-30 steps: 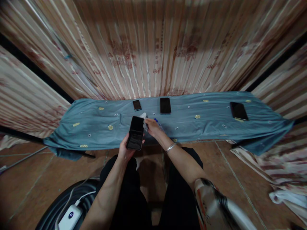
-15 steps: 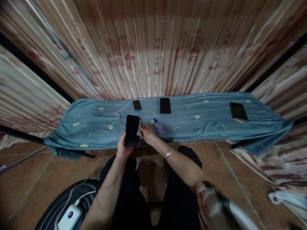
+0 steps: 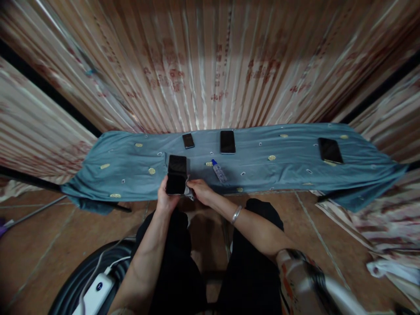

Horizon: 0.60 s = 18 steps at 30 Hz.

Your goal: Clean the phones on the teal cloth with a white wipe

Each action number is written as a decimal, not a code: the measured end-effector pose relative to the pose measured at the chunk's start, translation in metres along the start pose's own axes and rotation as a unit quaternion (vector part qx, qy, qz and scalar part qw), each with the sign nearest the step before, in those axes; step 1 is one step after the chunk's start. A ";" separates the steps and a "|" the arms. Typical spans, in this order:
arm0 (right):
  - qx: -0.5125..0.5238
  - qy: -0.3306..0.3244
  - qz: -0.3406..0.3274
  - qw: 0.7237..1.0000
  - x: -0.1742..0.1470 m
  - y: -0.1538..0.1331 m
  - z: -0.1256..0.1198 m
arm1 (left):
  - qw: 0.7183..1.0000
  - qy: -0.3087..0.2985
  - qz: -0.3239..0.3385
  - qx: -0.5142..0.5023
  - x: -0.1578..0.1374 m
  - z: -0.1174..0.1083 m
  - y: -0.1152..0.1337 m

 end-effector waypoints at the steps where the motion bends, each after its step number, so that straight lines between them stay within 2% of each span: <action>1: -0.003 -0.009 0.004 1.000 -0.003 0.000 0.001 | 1.000 0.000 -0.009 0.008 -0.001 0.001 -0.001; 5: -0.074 -0.078 0.000 0.994 -0.013 -0.009 0.004 | 0.999 0.007 -0.027 0.018 -0.003 0.002 -0.003; 8: -0.193 -0.145 -0.018 0.970 -0.015 -0.020 0.001 | 1.000 0.014 -0.012 0.002 -0.003 0.002 -0.001; 10: -0.281 -0.193 -0.038 0.939 -0.014 -0.030 -0.003 | 1.000 0.015 -0.005 -0.006 -0.001 0.002 0.001; 13: -0.421 -0.234 -0.117 0.869 -0.010 -0.053 -0.009 | 1.000 0.020 -0.002 -0.013 0.000 0.002 0.001; 16: -0.523 -0.190 -0.203 0.806 -0.007 -0.079 -0.017 | 1.000 0.029 -0.008 -0.005 -0.001 0.002 0.000; 18: -0.557 -0.164 -0.251 0.775 -0.009 -0.091 -0.016 | 1.000 0.024 -0.010 0.010 -0.003 0.006 -0.002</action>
Point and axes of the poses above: each hand's wrist, its own x-axis towards the middle knuckle, its own z-axis out of the palm, y = z × x, the point moved 8 cm from there along x, towards the middle knuckle, and after that the axes turned 15 degrees about -z, right-handed, at the moved point
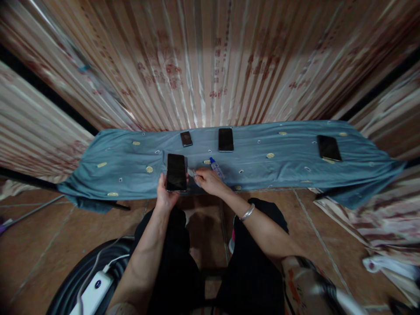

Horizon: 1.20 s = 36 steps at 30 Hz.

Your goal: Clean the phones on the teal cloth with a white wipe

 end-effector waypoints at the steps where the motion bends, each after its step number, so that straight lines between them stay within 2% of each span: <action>1: -0.020 0.012 -0.011 1.000 0.001 -0.003 -0.002 | 1.000 -0.004 0.001 0.007 -0.001 0.002 -0.001; 9: -0.061 0.075 -0.026 0.995 0.006 -0.013 0.001 | 0.999 -0.041 -0.003 0.008 -0.002 0.019 -0.026; 12: -0.077 0.096 -0.048 0.991 0.007 -0.016 -0.001 | 0.999 -0.032 -0.005 0.006 0.002 0.021 -0.035; 21: -0.120 0.049 -0.112 0.985 0.005 -0.028 0.014 | 0.999 -0.032 -0.007 -0.044 0.006 0.037 -0.054; 36: -0.068 0.032 -0.114 0.991 -0.014 -0.021 0.004 | 0.998 -0.042 0.003 -0.042 0.027 0.039 -0.065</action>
Point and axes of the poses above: each hand's wrist, its own x-axis towards the middle knuckle, its own z-axis out of the palm, y = z × x, the point moved 8 cm from there along x, towards the middle knuckle, and after that the axes turned 15 degrees about -z, right-handed, at the moved point
